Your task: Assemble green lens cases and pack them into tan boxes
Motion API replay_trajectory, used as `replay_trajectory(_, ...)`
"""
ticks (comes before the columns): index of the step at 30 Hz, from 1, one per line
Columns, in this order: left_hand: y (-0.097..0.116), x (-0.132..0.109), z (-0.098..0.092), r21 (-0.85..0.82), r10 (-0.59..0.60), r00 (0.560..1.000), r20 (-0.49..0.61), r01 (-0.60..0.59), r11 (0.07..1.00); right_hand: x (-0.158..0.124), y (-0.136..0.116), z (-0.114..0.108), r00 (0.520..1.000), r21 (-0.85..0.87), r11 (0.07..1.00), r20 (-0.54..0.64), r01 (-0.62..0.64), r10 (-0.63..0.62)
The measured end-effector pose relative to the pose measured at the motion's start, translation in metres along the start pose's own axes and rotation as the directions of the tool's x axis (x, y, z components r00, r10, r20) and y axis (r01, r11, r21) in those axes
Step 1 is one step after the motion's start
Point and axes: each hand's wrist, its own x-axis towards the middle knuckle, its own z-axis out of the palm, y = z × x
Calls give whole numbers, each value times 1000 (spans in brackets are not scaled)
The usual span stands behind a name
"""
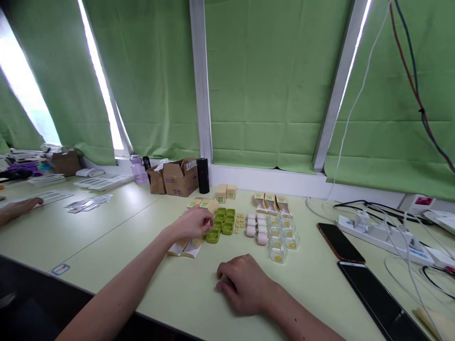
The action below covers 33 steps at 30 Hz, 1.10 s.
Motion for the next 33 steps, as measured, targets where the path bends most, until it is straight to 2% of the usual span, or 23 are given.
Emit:
replay_trajectory(7, 0, -1, 4, 56, 57, 992, 112, -63, 996, 2, 8, -1, 985, -108, 985, -123, -135, 122)
replay_trajectory(19, 3, 0, 20, 119, 117, 986, 120, -131, 984, 5, 17, 3, 938, -191, 937, -244, -294, 245)
replay_trajectory(26, 22, -1, 19, 122, 239, 970, 37, -242, 963, 6, 23, 2, 892, -116, 940, -369, -321, 259)
replay_trajectory(33, 41, 0, 28, 142, 406, 909, -98, -391, 910, 7, 37, 9, 835, -5, 968, -506, -251, 214)
